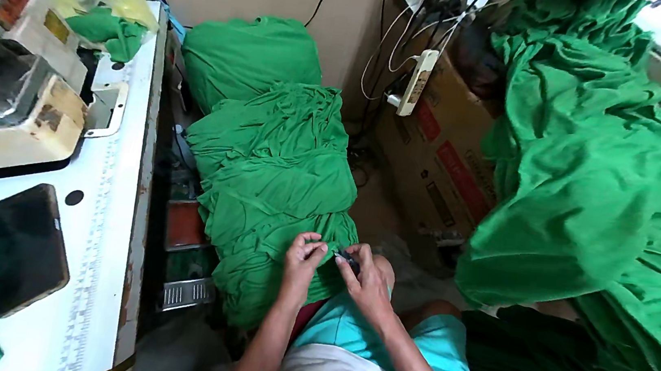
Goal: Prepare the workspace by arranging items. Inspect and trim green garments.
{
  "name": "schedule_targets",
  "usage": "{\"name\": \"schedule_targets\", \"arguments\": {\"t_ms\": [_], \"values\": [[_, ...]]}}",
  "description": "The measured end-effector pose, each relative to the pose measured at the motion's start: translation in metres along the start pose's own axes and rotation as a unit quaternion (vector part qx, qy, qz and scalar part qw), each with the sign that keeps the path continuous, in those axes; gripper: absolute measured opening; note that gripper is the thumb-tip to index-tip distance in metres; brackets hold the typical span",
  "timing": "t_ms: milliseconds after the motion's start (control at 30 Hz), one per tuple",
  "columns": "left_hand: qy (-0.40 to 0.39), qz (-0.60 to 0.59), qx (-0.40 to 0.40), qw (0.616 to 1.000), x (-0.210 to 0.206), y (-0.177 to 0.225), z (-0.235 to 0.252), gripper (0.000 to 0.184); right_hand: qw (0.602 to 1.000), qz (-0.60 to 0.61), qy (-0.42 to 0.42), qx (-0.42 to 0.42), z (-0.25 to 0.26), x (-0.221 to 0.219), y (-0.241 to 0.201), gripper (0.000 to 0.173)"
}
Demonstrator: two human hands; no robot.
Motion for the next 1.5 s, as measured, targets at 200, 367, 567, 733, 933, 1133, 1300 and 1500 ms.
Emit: {"name": "schedule_targets", "arguments": {"t_ms": [200, 367, 567, 733, 933, 1133, 1300, 1500], "values": [[0.019, -0.038, 0.027, 0.999, -0.003, 0.0, -0.002, 0.031, 0.999, -0.018, 0.026, 0.017, 0.0, 0.0, -0.001, 0.034], [0.034, -0.052, 0.04, 0.997, -0.003, -0.001, -0.004, 0.03, 1.0, -0.011, 0.027, 0.001, -0.002, -0.002, 0.002, 0.035], [0.026, -0.043, 0.045, 0.998, -0.003, -0.004, -0.005, 0.029, 0.999, 0.008, 0.041, -0.01, -0.002, -0.004, 0.004, 0.034], [0.023, -0.036, 0.051, 0.998, -0.002, -0.007, -0.006, 0.028, 0.997, 0.018, 0.058, -0.05, 0.004, 0.003, 0.007, 0.033], [0.026, -0.023, 0.028, 0.999, 0.001, -0.005, -0.003, 0.029, 0.999, 0.016, 0.003, -0.034, 0.003, 0.004, 0.011, 0.033], [0.009, 0.011, -0.007, 1.0, -0.003, 0.001, -0.006, 0.03, 0.998, 0.026, 0.054, 0.021, -0.002, 0.006, 0.004, 0.048], [-0.005, 0.018, 0.014, 1.0, -0.007, -0.002, -0.007, 0.029, 0.994, -0.006, 0.056, 0.091, 0.006, 0.002, -0.004, 0.017], [0.024, 0.008, 0.047, 0.999, 0.003, -0.001, -0.005, 0.028, 0.993, 0.114, 0.014, -0.03, 0.008, 0.006, 0.009, 0.02]]}}
Point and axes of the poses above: each hand's wrist, its own z-axis towards the middle knuckle, its own x-axis out of the back of the hand, y = z × x, the point moved 6 cm from there along z, towards the middle knuckle, and after that the axes turned 11 degrees about y, right-handed, at the moved point
